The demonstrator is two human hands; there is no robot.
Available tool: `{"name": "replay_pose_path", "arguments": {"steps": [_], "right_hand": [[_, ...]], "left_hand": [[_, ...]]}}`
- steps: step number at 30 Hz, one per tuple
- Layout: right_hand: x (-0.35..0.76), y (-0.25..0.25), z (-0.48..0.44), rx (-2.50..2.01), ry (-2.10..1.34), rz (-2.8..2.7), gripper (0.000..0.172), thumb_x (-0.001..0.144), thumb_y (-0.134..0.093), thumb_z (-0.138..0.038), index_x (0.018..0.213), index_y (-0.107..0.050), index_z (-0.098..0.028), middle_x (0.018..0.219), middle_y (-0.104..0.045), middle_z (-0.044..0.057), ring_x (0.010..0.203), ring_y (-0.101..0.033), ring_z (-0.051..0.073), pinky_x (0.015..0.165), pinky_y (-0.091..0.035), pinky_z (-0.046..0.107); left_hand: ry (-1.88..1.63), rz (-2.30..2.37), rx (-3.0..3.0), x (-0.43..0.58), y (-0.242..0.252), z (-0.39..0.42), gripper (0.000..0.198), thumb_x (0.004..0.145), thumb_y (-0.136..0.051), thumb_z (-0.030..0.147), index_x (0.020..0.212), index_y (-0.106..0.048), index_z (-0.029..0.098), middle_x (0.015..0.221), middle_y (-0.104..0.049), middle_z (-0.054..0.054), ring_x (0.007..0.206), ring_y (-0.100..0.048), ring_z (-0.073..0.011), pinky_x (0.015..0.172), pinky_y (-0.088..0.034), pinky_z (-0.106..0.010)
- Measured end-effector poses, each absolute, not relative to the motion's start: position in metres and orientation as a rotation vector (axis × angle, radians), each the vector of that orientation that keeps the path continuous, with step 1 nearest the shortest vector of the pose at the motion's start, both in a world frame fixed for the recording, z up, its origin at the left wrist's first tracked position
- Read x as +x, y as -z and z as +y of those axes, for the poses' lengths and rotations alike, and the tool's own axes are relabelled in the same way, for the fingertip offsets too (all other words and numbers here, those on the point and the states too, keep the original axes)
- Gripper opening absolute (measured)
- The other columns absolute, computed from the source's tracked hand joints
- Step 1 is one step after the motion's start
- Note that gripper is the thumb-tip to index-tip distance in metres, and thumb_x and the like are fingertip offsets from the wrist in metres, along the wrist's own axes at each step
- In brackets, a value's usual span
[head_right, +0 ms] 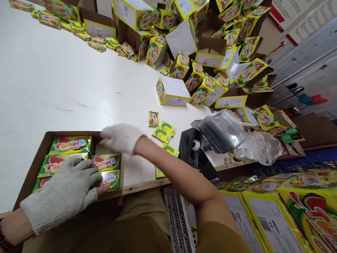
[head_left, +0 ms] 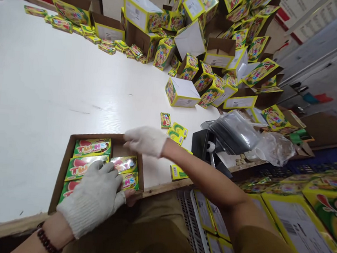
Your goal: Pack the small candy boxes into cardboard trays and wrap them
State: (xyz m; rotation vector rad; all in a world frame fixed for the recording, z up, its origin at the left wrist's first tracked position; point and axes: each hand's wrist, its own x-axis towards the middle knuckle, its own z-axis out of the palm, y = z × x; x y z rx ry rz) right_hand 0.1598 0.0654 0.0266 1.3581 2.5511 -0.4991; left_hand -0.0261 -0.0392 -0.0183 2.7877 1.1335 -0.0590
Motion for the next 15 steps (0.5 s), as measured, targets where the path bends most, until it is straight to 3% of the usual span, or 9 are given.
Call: {"name": "replay_pose_path", "arguments": {"steps": [4, 8, 10, 15], "right_hand": [[0.249, -0.013, 0.076, 2.039, 0.268, 1.925, 0.033, 0.093, -0.056, -0.035, 0.117, -0.065, -0.014, 0.121, -0.068, 0.018, 0.11, -0.065, 0.027, 0.088, -0.049, 0.032], [0.293, 0.023, 0.07, 2.113, 0.263, 1.721, 0.078, 0.071, -0.08, -0.046, 0.135, -0.05, -0.014, 0.136, -0.056, 0.021, 0.121, -0.059, 0.034, 0.094, -0.048, 0.038], [0.296, 0.031, 0.068, 2.057, 0.261, 1.794, 0.072, 0.075, -0.077, -0.038, 0.137, -0.048, -0.016, 0.137, -0.055, 0.021, 0.122, -0.059, 0.033, 0.095, -0.048, 0.04], [0.289, 0.008, 0.073, 1.969, 0.318, 1.862, 0.036, 0.085, -0.062, -0.02, 0.12, -0.058, -0.015, 0.118, -0.066, 0.019, 0.107, -0.066, 0.029, 0.088, -0.049, 0.036]], "left_hand": [[0.089, 1.127, 2.749, -0.024, 0.023, -0.037, 0.043, 0.096, -0.045, 0.049, 0.079, -0.071, 0.02, 0.079, -0.069, -0.009, 0.091, -0.059, -0.0322, 0.09, -0.033, -0.053], [0.083, 1.156, 2.711, -0.021, 0.022, -0.037, 0.05, 0.096, -0.042, 0.055, 0.077, -0.07, 0.019, 0.079, -0.069, -0.009, 0.09, -0.059, -0.0315, 0.09, -0.032, -0.052], [0.074, 1.169, 2.693, -0.018, 0.022, -0.035, 0.051, 0.097, -0.039, 0.056, 0.08, -0.071, 0.019, 0.083, -0.07, -0.01, 0.091, -0.06, -0.031, 0.09, -0.033, -0.051], [0.066, 1.18, 2.689, -0.012, 0.025, -0.033, 0.051, 0.098, -0.036, 0.054, 0.089, -0.072, 0.02, 0.098, -0.07, -0.011, 0.095, -0.062, -0.0306, 0.087, -0.034, -0.05]]}}
